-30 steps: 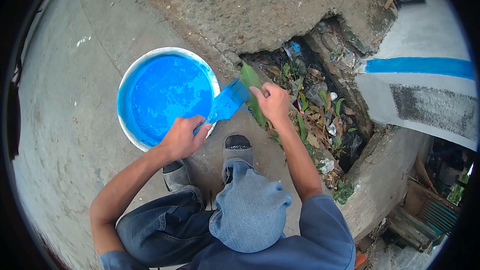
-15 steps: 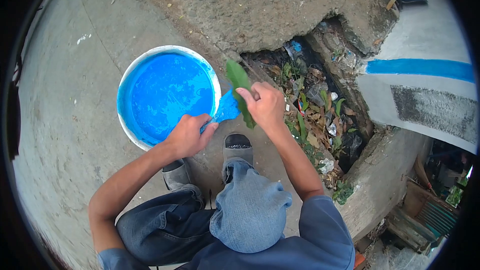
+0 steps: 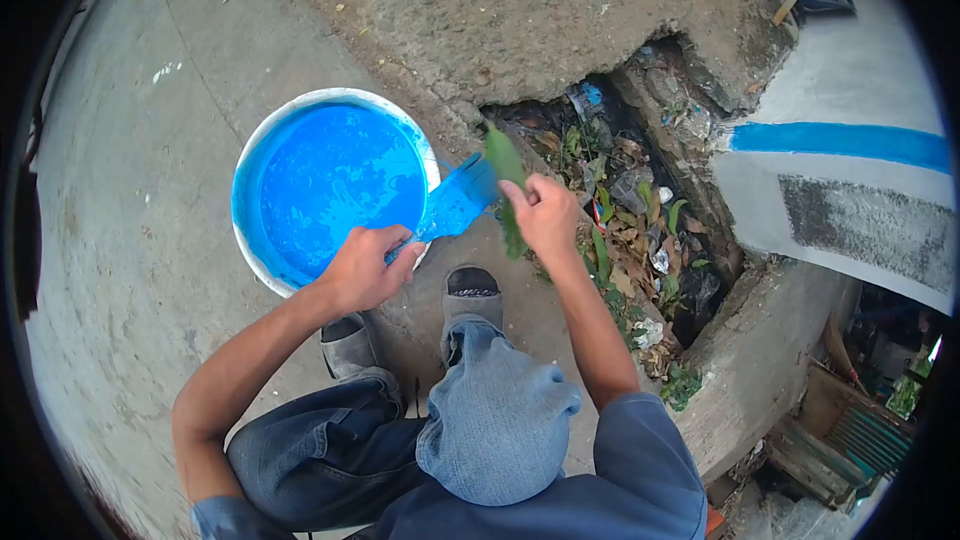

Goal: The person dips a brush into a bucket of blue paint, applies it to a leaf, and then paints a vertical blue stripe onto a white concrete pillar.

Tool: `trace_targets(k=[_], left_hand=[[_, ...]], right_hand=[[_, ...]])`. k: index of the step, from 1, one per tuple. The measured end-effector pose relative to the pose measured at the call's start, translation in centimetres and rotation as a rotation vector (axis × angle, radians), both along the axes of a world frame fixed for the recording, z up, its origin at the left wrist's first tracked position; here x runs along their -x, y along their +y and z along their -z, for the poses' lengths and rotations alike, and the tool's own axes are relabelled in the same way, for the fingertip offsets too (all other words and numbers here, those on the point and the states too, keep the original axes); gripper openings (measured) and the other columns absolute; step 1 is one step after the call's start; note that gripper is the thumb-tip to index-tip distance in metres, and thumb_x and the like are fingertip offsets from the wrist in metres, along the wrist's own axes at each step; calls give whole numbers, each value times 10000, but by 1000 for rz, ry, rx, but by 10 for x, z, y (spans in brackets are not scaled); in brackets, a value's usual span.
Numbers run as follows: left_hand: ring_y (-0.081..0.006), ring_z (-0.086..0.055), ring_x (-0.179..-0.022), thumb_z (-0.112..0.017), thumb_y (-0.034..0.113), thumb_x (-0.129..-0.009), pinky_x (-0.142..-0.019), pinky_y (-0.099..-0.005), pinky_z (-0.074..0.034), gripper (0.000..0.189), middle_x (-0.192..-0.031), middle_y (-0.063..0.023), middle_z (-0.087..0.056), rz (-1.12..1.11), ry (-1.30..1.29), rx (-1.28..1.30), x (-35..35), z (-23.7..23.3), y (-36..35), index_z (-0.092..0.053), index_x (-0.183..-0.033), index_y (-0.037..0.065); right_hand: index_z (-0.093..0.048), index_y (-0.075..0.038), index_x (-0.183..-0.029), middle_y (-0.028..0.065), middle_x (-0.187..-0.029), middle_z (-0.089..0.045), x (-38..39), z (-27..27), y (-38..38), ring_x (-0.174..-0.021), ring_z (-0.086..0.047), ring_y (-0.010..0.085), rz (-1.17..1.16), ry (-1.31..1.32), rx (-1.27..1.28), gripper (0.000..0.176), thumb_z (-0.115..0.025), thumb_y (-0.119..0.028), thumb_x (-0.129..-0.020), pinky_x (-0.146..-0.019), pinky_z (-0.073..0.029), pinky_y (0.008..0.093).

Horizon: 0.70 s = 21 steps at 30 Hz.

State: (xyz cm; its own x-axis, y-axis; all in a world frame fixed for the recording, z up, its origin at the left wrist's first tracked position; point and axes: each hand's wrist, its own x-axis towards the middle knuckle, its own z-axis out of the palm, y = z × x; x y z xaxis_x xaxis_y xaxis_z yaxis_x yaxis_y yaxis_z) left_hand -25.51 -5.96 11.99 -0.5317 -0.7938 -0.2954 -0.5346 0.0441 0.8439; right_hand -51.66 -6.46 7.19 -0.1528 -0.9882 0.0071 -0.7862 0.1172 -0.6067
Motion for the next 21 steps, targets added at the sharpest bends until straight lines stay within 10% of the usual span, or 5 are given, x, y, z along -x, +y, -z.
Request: trace_targets(k=[11,14,21], left_hand=[[-252,-612,-541,-530,193,-897,-538,-370,-472,249,-607,-115,-614,30,-46,-84,-1,-7,3,-585,-768,-13],[-277,-612,-550,-537,188,-892,-547,-380,-474,239,-608,-124,-611,30,-19,-49,2,-9,5,-587,-768,-11],[-312,-614,-588,-541,174,-886,-564,-395,-476,221,-621,-140,-611,-13,-13,-10,-10,-8,7,-588,-775,-11]], right_hand=[[-440,-40,-589,-65,-524,-359,-5,-24,-8,-507,-294,36,11,-253,62,380,-727,-187,-790,-436,-240,239],[-471,-12,-593,92,-502,-412,-23,-24,-16,-446,-362,179,-39,-161,9,407,-758,-265,-730,-449,-331,320],[-464,-15,-576,109,-495,-435,11,12,-17,-432,-383,248,-11,198,0,444,-746,-321,-731,-445,-339,357]])
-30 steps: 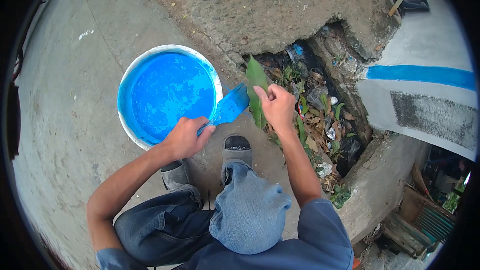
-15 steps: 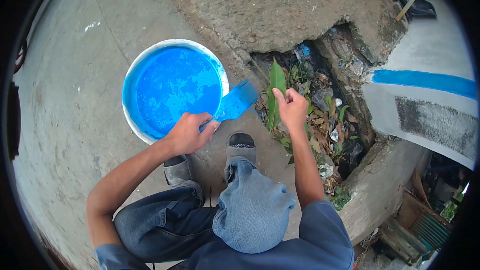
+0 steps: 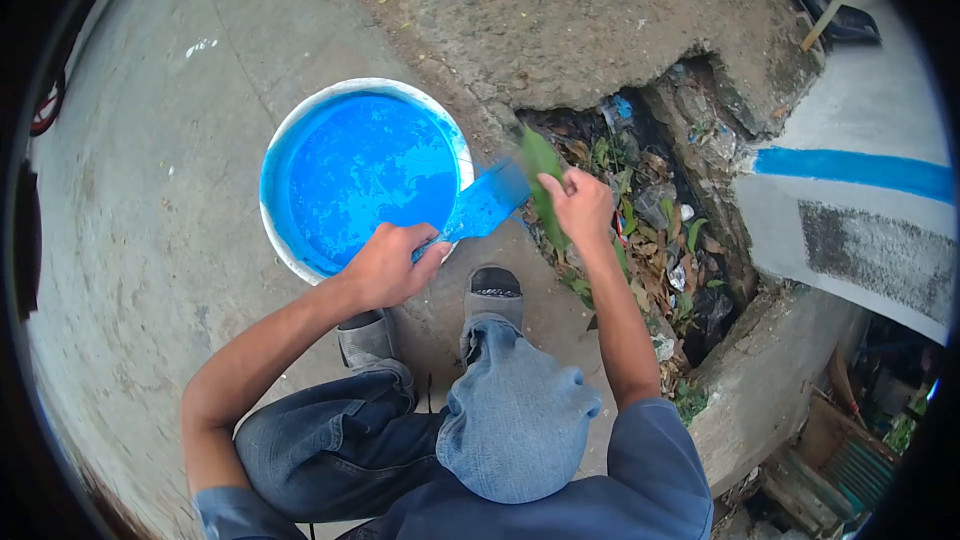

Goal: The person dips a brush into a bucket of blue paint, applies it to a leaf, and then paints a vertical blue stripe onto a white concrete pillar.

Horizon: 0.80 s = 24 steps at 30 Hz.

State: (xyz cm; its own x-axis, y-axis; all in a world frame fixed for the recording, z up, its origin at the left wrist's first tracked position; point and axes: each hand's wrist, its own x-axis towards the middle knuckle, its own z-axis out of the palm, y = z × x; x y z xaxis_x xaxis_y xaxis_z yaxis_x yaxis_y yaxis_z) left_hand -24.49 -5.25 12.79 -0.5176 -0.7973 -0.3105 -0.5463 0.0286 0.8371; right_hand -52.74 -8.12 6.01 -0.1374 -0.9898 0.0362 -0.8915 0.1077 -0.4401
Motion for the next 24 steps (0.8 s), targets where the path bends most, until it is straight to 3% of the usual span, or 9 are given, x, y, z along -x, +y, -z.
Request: trace_targets(k=[5,7,10,12,16,19,21,22,24], left_hand=[[-287,-613,-571,-519,188,-900,-547,-382,-477,242,-619,-128,-613,-21,-11,-28,-5,4,3,-585,-780,-12],[-256,-614,-553,-511,201,-909,-524,-365,-479,261,-615,-114,-614,-17,-6,-9,-7,2,4,-581,-779,-13],[-166,-604,-537,-502,238,-926,-469,-314,-470,294,-622,-76,-612,-30,6,-156,-9,-8,1,-583,-824,-26],[-107,-586,-543,-487,261,-940,-432,-277,-455,314,-690,-61,-622,-158,152,-447,-9,-13,0,-577,-914,-39],[-113,-593,-576,-479,261,-947,-447,-267,-453,323,-759,-74,-636,-292,285,-519,-11,-2,5,-564,-992,-47],[-96,-573,-564,-477,256,-948,-475,-261,-458,302,-801,-65,-650,-460,413,-590,-14,1,8,-576,-953,-29],[-125,-586,-841,-497,251,-949,-675,-278,-484,325,-912,-83,-628,-517,447,-658,-17,1,12,-575,-1065,-43],[-125,-586,-841,-497,251,-949,-675,-278,-484,325,-912,-83,-628,-520,447,-650,-19,6,16,-575,-1065,-43],[-144,-544,-960,-527,245,-937,-824,-309,-454,310,-1024,-83,-595,-586,396,-518,-21,13,23,-616,-1073,-20]], right_hand=[[-500,-41,-592,83,-500,-492,43,4,11,-458,-456,261,118,-3,-12,443,-703,-395,-765,-473,-385,366],[-606,-57,-701,79,-559,-580,64,3,12,-536,-568,275,358,277,-36,389,-662,-432,-789,-522,-441,382],[-662,-53,-866,104,-639,-637,73,-9,19,-620,-626,291,406,359,79,396,-633,-443,-804,-569,-475,401],[-662,-36,-946,114,-680,-656,59,-19,25,-625,-630,273,429,269,49,405,-643,-416,-806,-590,-486,375],[-666,-33,-980,58,-692,-663,-5,-36,40,-632,-596,107,52,-387,-227,338,-662,-330,-819,-597,-476,285],[-656,-12,-1014,32,-767,-664,-60,-47,49,-670,-571,71,-225,-756,-400,300,-631,-266,-856,-616,-472,253],[-648,9,-1020,42,-802,-665,-85,-43,50,-699,-580,78,-329,-937,-524,302,-613,-253,-874,-635,-471,246],[-644,21,-1022,51,-810,-666,-97,-48,49,-712,-585,84,-350,-965,-630,313,-607,-256,-880,-643,-470,246],[-654,21,-956,49,-792,-661,-116,-59,47,-724,-586,78,-359,-950,-704,302,-615,-268,-879,-657,-466,249]])
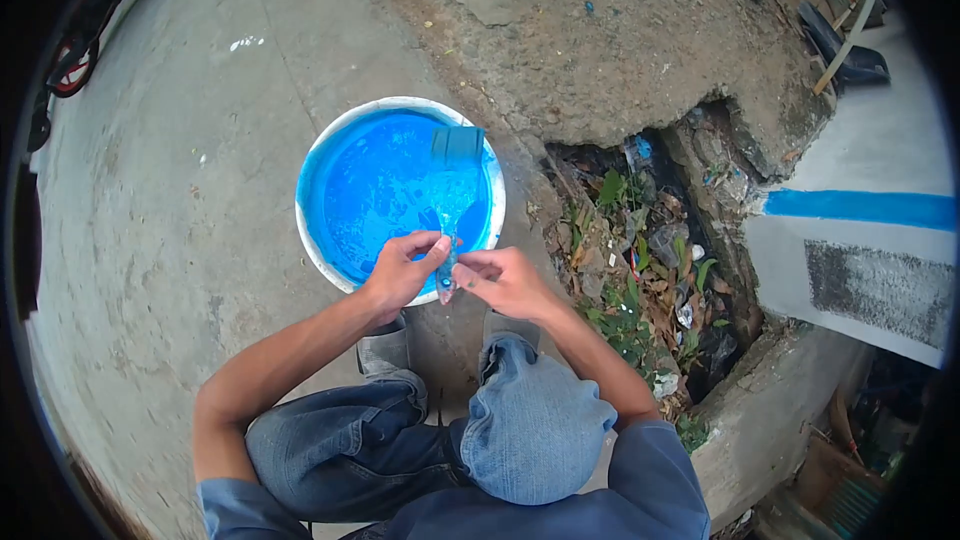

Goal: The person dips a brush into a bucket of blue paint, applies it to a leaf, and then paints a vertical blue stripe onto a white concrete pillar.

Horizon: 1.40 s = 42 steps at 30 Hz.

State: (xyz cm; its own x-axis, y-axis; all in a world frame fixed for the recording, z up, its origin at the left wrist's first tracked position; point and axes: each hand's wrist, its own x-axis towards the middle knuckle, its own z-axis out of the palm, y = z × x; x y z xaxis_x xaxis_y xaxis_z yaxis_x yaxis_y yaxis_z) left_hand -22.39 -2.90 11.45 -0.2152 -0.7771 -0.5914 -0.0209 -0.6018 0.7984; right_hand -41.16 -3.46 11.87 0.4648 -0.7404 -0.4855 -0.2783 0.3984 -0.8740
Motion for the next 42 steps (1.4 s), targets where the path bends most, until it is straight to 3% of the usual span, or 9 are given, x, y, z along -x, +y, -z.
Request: trace_targets(k=[3,7,10,15,18,25,28,33,42], left_hand=[[-175,-511,-1023,-591,252,-897,-881,-324,-419,312,-1093,-99,-544,-86,90,30,-9,5,4,-649,-1037,-21],[-159,-542,-987,-566,239,-917,-898,-333,-427,278,-1051,-65,-595,-97,72,41,-18,6,3,-655,-1065,21],[-162,-566,-951,-561,267,-916,-894,-338,-431,316,-1014,-69,-626,-98,40,-29,-27,10,3,-637,-1097,19],[-159,-589,-902,-535,337,-913,-773,-293,-450,385,-956,-90,-644,176,-190,-211,-75,20,11,-612,-1111,17],[-146,-592,-867,-531,326,-914,-708,-278,-441,355,-928,-81,-643,73,-242,-138,-88,35,19,-626,-1071,22],[-163,-622,-775,-579,319,-883,-719,-297,-491,378,-866,-121,-663,-5,-182,-82,-84,33,27,-644,-997,-35],[-134,-591,-805,-546,315,-906,-679,-270,-443,333,-873,-69,-638,75,-165,-111,-80,33,27,-638,-1006,11],[-124,-589,-795,-556,313,-900,-676,-265,-447,328,-865,-62,-638,84,-156,-111,-79,35,26,-643,-987,8],[-119,-588,-789,-556,325,-900,-648,-261,-437,332,-862,-60,-642,96,-181,-126,-82,37,26,-645,-983,16]], right_hand=[[-634,-12,-811,16,-720,-635,-16,-3,2,-692,-579,71,-90,-61,-22,274,-628,-279,-874,-663,-453,236],[-635,16,-904,46,-776,-644,-26,2,4,-712,-584,81,-54,-101,-36,263,-569,-239,-913,-606,-449,235],[-634,-1,-804,22,-650,-608,-26,11,2,-600,-561,59,175,28,177,241,-610,-230,-878,-539,-432,240],[-598,8,-730,146,-554,-551,-12,12,-25,-499,-580,259,217,485,740,214,-638,-186,-810,-485,-420,348],[-582,5,-699,172,-584,-566,-11,30,-35,-528,-572,335,224,508,798,227,-647,-194,-789,-497,-426,379],[-582,3,-687,164,-576,-569,-22,55,-50,-516,-571,322,312,536,817,256,-675,-225,-758,-496,-426,376],[-579,4,-671,175,-569,-566,-26,49,-58,-519,-565,347,350,568,693,297,-679,-266,-743,-502,-426,398],[-574,1,-623,209,-563,-553,-23,56,-73,-557,-556,403,90,725,751,363,-646,-330,-753,-530,-422,457],[-566,-1,-606,229,-584,-546,-22,58,-79,-592,-558,418,51,672,787,342,-621,-297,-769,-543,-431,457]])
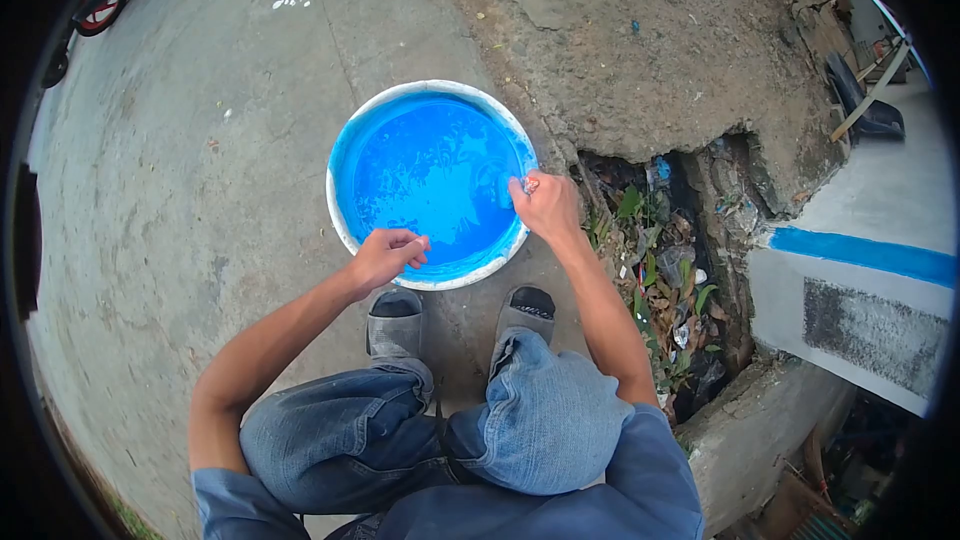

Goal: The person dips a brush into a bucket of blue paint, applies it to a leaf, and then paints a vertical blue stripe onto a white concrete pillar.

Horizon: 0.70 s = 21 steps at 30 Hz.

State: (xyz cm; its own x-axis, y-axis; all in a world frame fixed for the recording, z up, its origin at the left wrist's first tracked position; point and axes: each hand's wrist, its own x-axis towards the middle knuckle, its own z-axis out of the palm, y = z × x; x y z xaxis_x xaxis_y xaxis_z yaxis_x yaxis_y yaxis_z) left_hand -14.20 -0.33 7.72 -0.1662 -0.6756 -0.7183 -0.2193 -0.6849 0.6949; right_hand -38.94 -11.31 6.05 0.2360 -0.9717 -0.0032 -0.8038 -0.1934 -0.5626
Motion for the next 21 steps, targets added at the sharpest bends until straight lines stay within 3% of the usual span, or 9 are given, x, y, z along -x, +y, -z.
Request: trace_targets(k=[19,21], left_hand=[[-118,-590,-797,-559,325,-896,-667,-271,-441,328,-861,-51,-648,34,5,-6,6,4,-6,-649,-990,23],[-161,-611,-775,-570,312,-893,-717,-302,-485,366,-844,-109,-655,10,-1,20,8,2,-5,-646,-984,-34]], right_hand=[[-571,9,-615,222,-573,-548,29,7,0,-587,-549,419,140,-25,-102,343,-626,-305,-741,-551,-433,446],[-577,21,-631,201,-533,-520,37,12,-2,-512,-552,352,176,-59,-120,331,-633,-286,-741,-522,-422,418]])
